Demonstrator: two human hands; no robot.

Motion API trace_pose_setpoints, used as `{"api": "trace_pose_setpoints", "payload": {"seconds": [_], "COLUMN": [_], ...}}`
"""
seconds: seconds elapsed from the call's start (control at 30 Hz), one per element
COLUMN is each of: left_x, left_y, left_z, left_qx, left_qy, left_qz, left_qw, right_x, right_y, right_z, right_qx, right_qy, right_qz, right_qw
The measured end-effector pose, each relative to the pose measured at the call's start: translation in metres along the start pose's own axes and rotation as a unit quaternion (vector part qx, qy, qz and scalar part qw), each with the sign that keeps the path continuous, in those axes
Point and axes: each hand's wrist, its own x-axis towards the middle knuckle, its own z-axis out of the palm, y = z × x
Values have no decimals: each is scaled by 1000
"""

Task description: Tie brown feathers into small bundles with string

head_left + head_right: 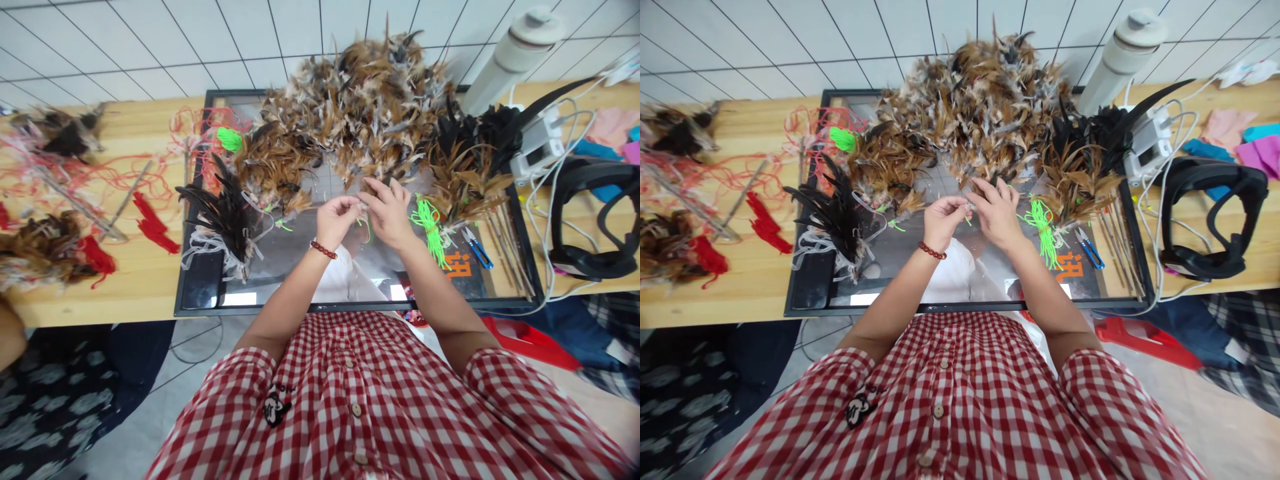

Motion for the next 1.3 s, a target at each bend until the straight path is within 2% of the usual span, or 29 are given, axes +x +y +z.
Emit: {"api": "trace_pose_setpoints", "payload": {"seconds": [0.23, 0.33, 0.47, 0.53, 0.6, 0.67, 0.73, 0.8, 0.93, 1.07, 1.13, 1.23, 1.3], "left_x": [-5, -5, 2, 5, 8, 9, 8, 7, 5, -2, -6, -7, -4], "left_y": [2, 2, -4, -9, -12, -13, -12, -9, -6, -3, 0, 11, 23], "left_z": [4, 2, -4, -8, -12, -15, -17, -18, -12, -1, 2, 3, -2], "left_qx": [71, 68, 29, 61, 134, 193, 209, 191, 108, 8, -30, -62, -97], "left_qy": [24, 41, 28, 27, 30, 18, -11, -43, -98, -126, -129, -94, -46], "left_qz": [48, 54, 45, 69, 132, 203, 249, 263, 222, 121, 78, 38, 21], "left_qw": [996, 995, 998, 995, 982, 960, 946, 945, 964, 985, 988, 993, 994], "right_x": [1, 4, 6, 6, 6, 6, 6, 7, 7, 6, 6, 6, 6], "right_y": [8, 15, 18, 14, 8, 1, -7, -15, -26, -35, -37, -33, -25], "right_z": [-3, -12, -19, -18, -15, -11, -8, -6, -2, 3, 4, 1, -3], "right_qx": [-12, -62, -143, -141, -94, 19, 171, 295, 415, 474, 499, 483, 425], "right_qy": [15, 24, 18, 15, 13, 0, -27, -56, -90, -88, -96, -136, -149], "right_qz": [11, 37, 69, 76, 86, 102, 127, 150, 181, 230, 231, 197, 174], "right_qw": [1000, 997, 987, 987, 992, 995, 977, 942, 887, 846, 830, 842, 876]}}
